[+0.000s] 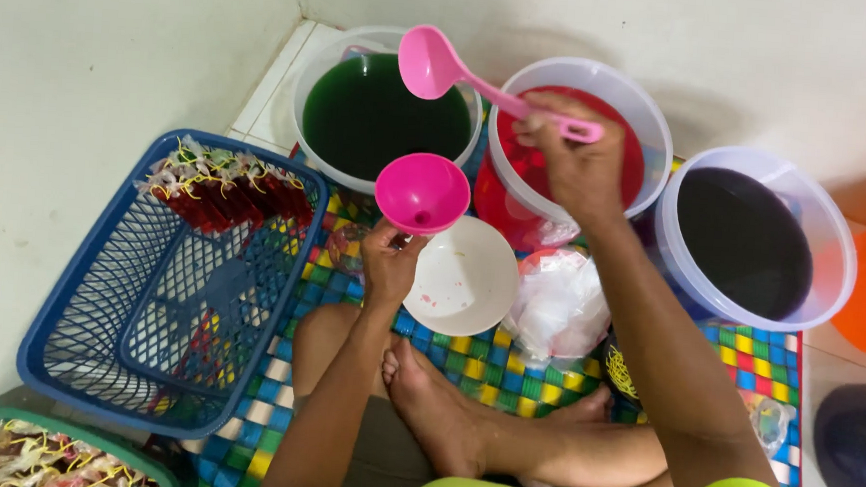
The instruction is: Filling small plastic bags with colored syrup using a ladle and funnel, then tying them with rubber bands.
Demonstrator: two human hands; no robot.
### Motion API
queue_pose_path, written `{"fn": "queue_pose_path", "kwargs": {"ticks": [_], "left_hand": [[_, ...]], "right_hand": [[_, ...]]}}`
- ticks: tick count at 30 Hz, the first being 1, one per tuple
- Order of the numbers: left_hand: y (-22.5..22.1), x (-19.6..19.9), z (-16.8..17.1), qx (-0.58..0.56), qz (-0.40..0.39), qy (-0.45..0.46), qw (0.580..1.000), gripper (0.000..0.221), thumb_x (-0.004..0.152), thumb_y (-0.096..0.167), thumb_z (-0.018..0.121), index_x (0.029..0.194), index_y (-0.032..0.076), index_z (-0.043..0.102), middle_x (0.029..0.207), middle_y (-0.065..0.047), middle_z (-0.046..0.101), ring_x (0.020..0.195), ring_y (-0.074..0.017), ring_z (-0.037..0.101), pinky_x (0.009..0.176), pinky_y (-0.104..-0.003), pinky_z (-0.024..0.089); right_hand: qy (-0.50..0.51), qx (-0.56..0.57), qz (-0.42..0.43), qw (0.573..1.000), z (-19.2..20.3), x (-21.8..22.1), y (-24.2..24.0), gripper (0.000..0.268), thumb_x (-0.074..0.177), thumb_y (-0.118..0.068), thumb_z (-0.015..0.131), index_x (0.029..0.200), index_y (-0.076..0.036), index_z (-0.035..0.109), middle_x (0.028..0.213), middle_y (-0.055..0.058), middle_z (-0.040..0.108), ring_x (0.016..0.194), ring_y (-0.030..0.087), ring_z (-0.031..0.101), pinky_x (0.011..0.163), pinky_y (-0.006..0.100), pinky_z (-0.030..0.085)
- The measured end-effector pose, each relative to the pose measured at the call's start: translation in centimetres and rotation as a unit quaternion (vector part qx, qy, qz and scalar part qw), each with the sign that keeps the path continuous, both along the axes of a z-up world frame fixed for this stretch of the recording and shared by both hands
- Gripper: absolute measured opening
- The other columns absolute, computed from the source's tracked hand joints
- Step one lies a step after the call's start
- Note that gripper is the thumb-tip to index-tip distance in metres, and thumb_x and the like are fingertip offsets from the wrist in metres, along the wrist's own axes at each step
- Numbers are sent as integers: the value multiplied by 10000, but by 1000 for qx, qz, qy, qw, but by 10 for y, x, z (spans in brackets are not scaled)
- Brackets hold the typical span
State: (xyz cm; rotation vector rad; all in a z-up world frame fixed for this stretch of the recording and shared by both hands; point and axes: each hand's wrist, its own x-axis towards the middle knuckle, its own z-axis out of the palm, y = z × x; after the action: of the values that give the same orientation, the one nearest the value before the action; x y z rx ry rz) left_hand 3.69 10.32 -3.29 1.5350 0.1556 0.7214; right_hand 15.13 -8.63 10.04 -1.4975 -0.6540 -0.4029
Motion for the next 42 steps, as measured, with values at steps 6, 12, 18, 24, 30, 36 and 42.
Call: {"fn": "queue_pose_path", "kwargs": {"ticks": [6,12,18,24,30,36,42], "left_hand": [[-1,5,18,-4,2,1,1000,163,769,55,906,895,120,826,803,-66,705,680,-184,613,622,-292,518],[3,15,11,10,18,-1,1000,146,760,55,906,852,117,813,757,-55,687,631,-149,596,579,-274,503],[6,18,-3,1,11,-1,1000,152,774,45,900,888,111,824,765,-74,684,636,-159,585,590,-294,499],[8,17,-5,-16,-7,1,1000,180,798,40,888,950,117,832,820,-82,712,690,-184,617,620,-298,509],[9,15,-11,-14,-8,0,1000,183,805,58,889,968,118,829,847,-87,728,730,-192,618,632,-306,497],[7,15,-5,-8,-2,-17,1000,164,814,74,882,960,102,814,850,-90,721,760,-185,617,634,-315,490],[8,14,-6,-14,-14,-18,1000,187,821,28,858,981,115,819,868,-80,728,747,-192,614,642,-325,483]], "right_hand": [[-52,-78,24,995,-26,30,23,205,950,25,770,1144,-36,791,954,161,747,898,191,705,794,392,608],[-82,-124,33,988,-28,38,30,188,958,24,753,1124,-50,799,928,155,753,892,236,730,819,413,590],[-30,-121,50,991,-43,44,30,153,972,4,752,1105,-56,798,884,144,738,844,171,690,746,373,588],[38,-89,53,994,-44,42,36,133,996,-6,711,1105,-36,781,869,133,729,812,151,669,758,331,621],[214,59,-18,975,-34,48,45,131,965,-101,684,1043,-4,724,808,131,757,711,174,775,667,298,690],[293,125,-67,945,-33,64,38,84,924,-129,687,950,-54,713,767,169,771,657,218,798,615,343,702],[282,132,-86,946,-23,62,38,88,885,-125,705,915,-44,722,731,169,759,622,236,791,581,351,704]]}}
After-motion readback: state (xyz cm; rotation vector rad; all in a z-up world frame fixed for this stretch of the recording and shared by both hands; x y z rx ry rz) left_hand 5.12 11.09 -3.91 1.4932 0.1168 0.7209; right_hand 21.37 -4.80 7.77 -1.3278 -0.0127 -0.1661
